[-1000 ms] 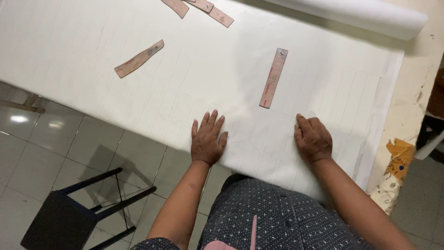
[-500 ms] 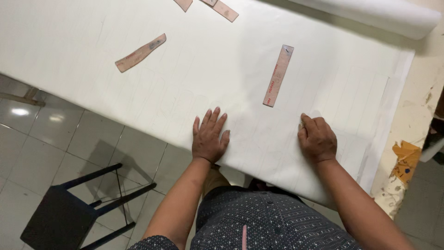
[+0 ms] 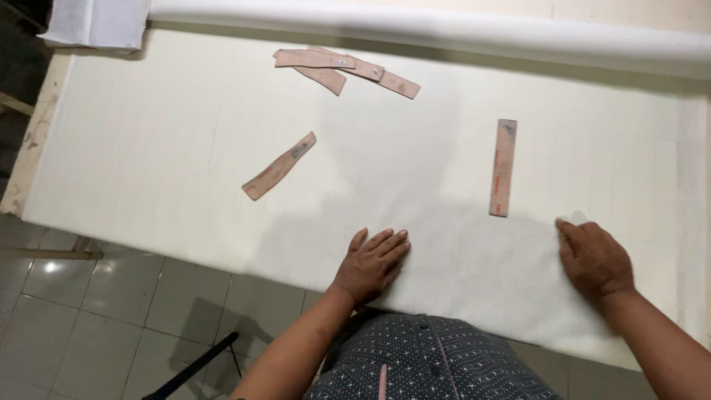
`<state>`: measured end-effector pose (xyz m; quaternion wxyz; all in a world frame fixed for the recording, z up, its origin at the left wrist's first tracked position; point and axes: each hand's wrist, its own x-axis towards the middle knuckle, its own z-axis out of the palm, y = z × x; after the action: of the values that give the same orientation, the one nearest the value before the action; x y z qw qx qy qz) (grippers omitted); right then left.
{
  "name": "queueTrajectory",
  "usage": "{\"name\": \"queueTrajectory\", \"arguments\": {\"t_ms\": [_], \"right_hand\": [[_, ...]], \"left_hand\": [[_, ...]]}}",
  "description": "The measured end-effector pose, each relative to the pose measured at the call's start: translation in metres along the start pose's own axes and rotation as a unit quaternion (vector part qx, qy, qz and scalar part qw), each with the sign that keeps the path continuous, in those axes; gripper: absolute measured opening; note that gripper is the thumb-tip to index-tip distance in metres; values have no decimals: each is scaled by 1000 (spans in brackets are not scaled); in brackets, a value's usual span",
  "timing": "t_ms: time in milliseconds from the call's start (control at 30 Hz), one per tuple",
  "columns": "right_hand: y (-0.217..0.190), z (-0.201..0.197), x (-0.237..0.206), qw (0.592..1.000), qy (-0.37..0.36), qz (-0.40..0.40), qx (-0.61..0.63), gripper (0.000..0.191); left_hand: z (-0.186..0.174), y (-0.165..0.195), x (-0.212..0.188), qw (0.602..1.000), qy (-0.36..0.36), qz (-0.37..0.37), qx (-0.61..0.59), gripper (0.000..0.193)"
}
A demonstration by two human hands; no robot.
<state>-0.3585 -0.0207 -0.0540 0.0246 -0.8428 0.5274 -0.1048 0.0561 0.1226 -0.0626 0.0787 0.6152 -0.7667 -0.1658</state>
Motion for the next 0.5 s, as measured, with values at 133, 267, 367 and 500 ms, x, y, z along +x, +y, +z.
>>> {"name": "queueTrajectory", "arguments": {"t_ms": [133,267,367,500], "right_hand": [[2,7,-1,983,-111,61,-130,38],[9,18,-8,969,-134,77,-193,40],[11,27,-12,959,-142,90,-229,42],[12,29,-17,963,-128,97,-218,35]], "left_hand": [[-18,-74,-13,998,37,-34,42,48],[-39,-152,-25,971,143,-161,99,57],[-49,-190,-35,948,145,-267,98,57],[-46,-198,-43,917,265,-289,70,56]]}}
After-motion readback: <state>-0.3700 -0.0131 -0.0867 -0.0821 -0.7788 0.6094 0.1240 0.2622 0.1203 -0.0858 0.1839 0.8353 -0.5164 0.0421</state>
